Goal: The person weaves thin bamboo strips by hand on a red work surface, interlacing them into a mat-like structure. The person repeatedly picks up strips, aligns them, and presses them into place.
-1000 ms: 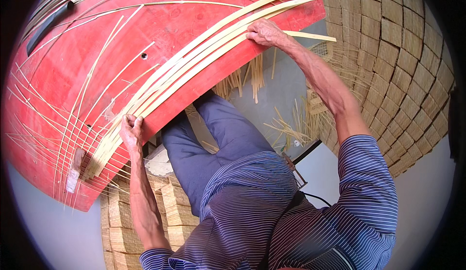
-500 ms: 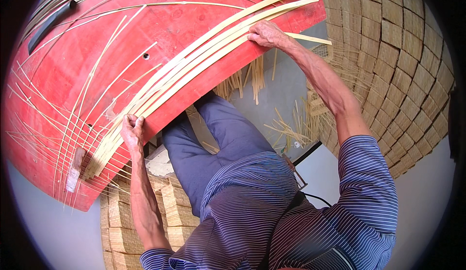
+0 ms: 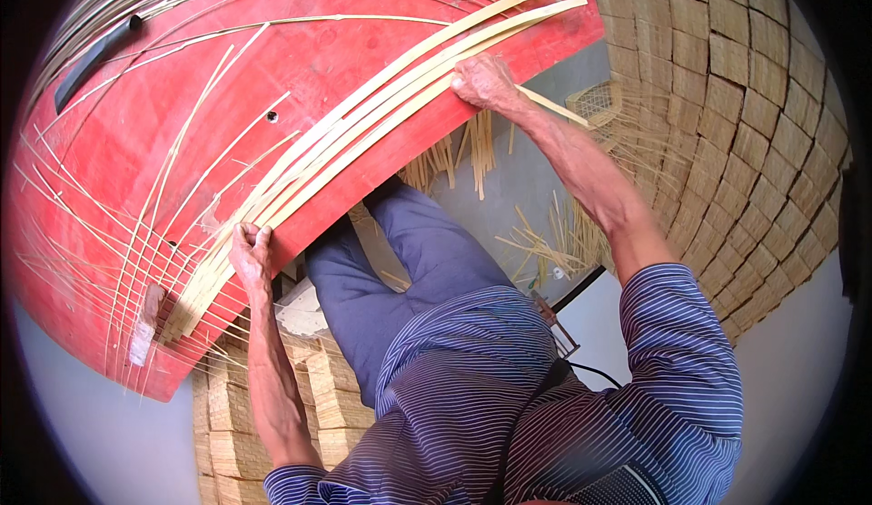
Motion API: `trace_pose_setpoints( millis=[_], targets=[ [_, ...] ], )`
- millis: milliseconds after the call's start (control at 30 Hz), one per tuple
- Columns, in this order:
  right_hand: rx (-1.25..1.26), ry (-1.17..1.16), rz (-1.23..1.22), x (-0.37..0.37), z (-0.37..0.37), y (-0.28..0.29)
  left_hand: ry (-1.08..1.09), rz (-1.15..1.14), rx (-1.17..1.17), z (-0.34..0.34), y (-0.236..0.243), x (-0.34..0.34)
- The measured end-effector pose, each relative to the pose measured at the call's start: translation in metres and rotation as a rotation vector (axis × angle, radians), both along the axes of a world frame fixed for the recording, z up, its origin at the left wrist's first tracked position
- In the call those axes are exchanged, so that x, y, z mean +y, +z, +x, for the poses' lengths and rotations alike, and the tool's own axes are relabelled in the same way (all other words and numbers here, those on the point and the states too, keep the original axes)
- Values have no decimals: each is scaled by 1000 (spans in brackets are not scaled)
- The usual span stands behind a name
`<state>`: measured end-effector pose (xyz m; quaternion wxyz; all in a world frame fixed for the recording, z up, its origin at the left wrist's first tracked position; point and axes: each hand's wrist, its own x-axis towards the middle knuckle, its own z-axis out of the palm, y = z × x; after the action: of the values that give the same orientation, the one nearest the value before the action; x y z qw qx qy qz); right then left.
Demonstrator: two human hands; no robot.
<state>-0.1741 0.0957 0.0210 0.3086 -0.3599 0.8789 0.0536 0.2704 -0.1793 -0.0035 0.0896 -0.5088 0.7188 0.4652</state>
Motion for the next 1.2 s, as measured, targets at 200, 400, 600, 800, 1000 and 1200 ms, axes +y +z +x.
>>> trace_pose_setpoints(
  millis=[200, 400, 600, 800, 1000, 1200],
  targets=[
    [11, -16, -25, -4, 2, -3, 9, 28, -11, -7, 8, 1],
    [-118, 73, 46, 8, -28, 5, 51, 74, 12, -12, 9, 2],
    [-255, 135, 104, 40, -101, 28, 44, 61, 11, -7, 9, 2],
    [-145, 99, 135, 91, -172, 30, 112, 109, 24, -15, 10, 6],
    [-67, 88, 233, 78, -169, 21, 9, 44, 24, 7, -9, -2],
    [-44, 66, 271, 71, -168, 21, -2, 42, 13, 6, -6, -2]
  ],
)
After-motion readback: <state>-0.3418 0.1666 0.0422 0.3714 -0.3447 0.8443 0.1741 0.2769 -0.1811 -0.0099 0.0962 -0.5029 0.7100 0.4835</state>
